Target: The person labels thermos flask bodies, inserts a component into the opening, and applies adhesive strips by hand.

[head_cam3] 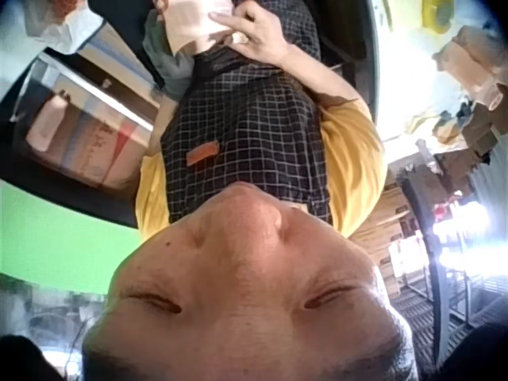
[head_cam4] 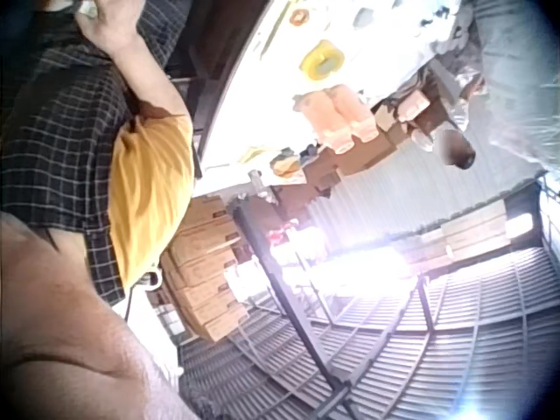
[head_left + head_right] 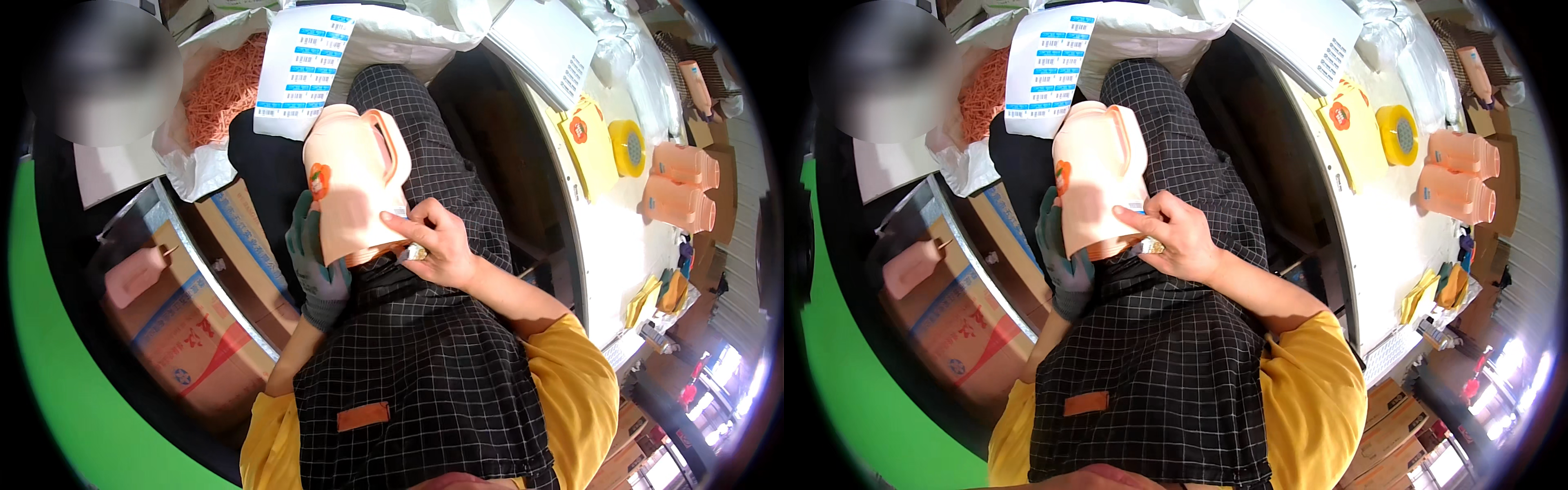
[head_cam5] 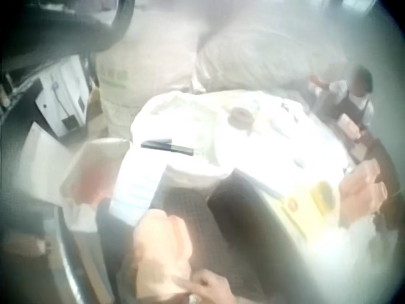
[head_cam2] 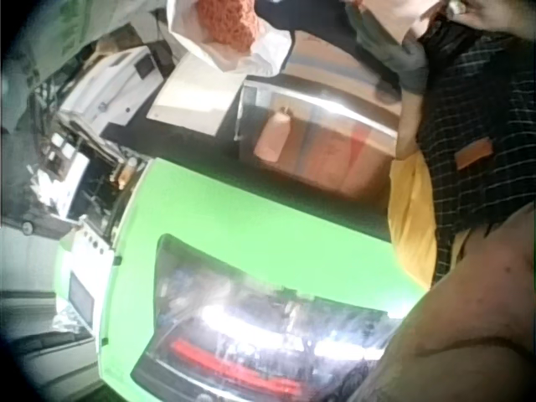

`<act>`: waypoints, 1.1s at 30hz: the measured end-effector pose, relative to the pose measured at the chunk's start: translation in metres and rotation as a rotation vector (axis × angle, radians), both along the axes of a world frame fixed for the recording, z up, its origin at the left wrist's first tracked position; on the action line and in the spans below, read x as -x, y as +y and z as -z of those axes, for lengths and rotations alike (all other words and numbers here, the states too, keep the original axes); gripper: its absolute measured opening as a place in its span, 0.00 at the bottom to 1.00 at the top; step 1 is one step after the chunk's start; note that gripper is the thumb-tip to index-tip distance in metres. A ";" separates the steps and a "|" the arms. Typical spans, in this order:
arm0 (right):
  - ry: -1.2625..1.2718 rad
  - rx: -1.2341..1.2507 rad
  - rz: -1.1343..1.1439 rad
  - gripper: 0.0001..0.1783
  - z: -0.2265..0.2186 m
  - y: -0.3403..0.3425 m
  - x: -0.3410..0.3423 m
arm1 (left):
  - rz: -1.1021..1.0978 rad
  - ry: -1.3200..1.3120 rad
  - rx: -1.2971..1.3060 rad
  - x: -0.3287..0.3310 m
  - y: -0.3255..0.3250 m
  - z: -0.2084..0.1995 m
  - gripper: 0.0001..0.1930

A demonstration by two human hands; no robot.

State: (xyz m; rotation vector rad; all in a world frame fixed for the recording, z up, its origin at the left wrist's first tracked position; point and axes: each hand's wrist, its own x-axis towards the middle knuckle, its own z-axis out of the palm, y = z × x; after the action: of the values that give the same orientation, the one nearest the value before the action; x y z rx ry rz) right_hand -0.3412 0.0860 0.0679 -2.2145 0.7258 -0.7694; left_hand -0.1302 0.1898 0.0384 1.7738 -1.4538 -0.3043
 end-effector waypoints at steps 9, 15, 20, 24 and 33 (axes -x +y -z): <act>-0.491 -0.903 0.532 0.28 -0.029 -0.032 0.018 | 0.275 -0.274 0.365 0.006 -0.007 -0.013 0.28; -0.737 -0.915 0.449 0.19 -0.083 -0.051 0.119 | 0.543 -0.221 0.371 0.039 -0.043 -0.042 0.33; -0.367 0.345 1.203 0.15 -0.074 -0.004 0.221 | 0.732 -0.167 0.279 0.076 -0.067 -0.052 0.44; -0.101 0.571 1.516 0.07 -0.020 -0.006 0.312 | 0.798 -0.109 0.175 0.087 -0.060 -0.040 0.42; 0.181 0.358 1.947 0.26 -0.009 -0.130 0.455 | 0.710 -0.080 -0.001 0.094 -0.072 -0.037 0.38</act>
State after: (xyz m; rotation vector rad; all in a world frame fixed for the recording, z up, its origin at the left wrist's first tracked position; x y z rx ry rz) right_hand -0.7960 -0.0445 0.0770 -1.1223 3.0224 -1.5107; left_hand -0.2240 0.1180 0.0759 1.2205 -2.1064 -0.5944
